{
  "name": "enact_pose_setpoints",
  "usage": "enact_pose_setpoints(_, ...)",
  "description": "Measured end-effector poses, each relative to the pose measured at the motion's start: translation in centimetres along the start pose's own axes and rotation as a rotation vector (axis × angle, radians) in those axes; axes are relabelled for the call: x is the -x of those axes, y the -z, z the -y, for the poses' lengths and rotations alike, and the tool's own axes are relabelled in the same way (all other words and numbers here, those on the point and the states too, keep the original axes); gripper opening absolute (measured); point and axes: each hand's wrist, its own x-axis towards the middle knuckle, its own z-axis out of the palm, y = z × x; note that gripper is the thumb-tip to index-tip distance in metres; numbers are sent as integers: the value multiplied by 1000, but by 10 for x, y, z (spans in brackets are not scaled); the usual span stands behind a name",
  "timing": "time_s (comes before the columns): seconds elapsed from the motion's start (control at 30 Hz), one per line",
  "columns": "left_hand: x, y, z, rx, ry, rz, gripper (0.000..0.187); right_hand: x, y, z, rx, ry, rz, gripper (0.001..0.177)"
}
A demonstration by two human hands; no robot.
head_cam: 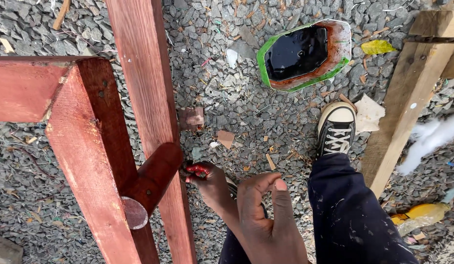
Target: Staining a wooden frame using a sponge and dark wood stain
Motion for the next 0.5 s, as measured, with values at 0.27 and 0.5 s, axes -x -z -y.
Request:
enact_pose_setpoints(0.27, -12, 6, -3, 122, -52, -59, 19, -97, -10, 91, -97, 25, 12, 22)
enact_pose_setpoints(0.5, -11, 8, -1, 176, -67, -90, 24, -96, -8, 101, -11, -19, -26, 28)
